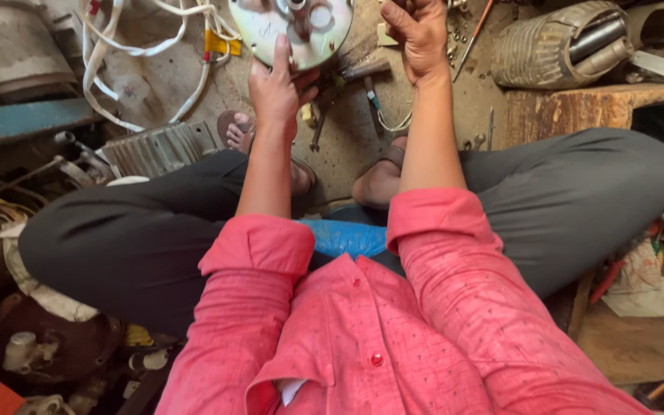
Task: The person sits on the floor and assembles a circular metal component by inserting small cylindrical pieces into its holes. They repeatedly pick up the pieces from the floor, place them into the component, and adjust them by hand.
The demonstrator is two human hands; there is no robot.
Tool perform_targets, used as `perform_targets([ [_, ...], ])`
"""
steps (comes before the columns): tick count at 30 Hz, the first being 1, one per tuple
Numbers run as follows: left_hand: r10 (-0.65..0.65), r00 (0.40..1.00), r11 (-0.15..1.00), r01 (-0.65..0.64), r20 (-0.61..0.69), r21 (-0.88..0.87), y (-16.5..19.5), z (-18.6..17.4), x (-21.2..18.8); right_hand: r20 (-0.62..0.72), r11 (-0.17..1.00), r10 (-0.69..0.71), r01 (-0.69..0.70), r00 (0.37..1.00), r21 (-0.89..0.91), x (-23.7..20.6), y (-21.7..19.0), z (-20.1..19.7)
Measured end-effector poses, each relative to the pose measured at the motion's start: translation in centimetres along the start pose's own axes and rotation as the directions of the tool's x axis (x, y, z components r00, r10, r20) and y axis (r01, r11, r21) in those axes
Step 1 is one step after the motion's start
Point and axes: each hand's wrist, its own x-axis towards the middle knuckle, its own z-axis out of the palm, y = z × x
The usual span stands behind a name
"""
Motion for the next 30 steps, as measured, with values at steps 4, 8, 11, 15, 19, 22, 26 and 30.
perform_targets([
  [4, 0.009, 1.000, 1.000, -0.009, 0.002, -0.027, 0.2, 0.2, -0.2, 0.151, 0.978, 0.105, -0.074, 0.983, -0.197, -1.0, -1.9, 2.6],
  [8, -0.020, 1.000, 0.999, 0.020, -0.019, -0.031, -0.1, 0.2, -0.5, 0.196, 0.968, 0.118, -0.069, 0.974, -0.240, -1.5, -1.1, 5.1],
  [11, 0.020, 0.999, 0.999, -0.019, 0.033, -0.037, -0.7, -0.2, -0.7, 0.145, 0.984, 0.074, -0.048, 0.987, -0.173, -2.0, -0.9, 6.0],
  [15, 0.010, 1.000, 0.999, -0.010, 0.006, -0.037, -1.4, -0.7, -0.7, 0.059, 0.972, 0.095, -0.080, 0.994, -0.222, -2.3, -1.2, 7.1],
  [19, -0.028, 1.000, 0.999, 0.027, -0.014, -0.044, -1.6, -1.0, -0.3, 0.006, 0.953, 0.221, -0.215, 0.975, -0.213, -2.0, -2.0, 7.9],
  [22, -0.034, 0.999, 0.999, 0.033, -0.033, -0.038, -1.6, -1.1, -0.2, 0.028, 0.939, 0.227, -0.211, 0.973, -0.272, -2.0, -2.9, 7.8],
  [26, 0.015, 1.000, 1.000, -0.015, -0.004, -0.017, -1.5, -0.8, -0.6, 0.043, 0.948, 0.277, -0.266, 0.960, -0.174, -1.7, -2.6, 6.1],
  [30, -0.002, 1.000, 1.000, 0.002, -0.017, 0.017, -1.1, -0.3, -0.6, -0.315, 0.950, 0.312, -0.301, 0.896, 0.085, -0.1, -0.1, 1.0],
])
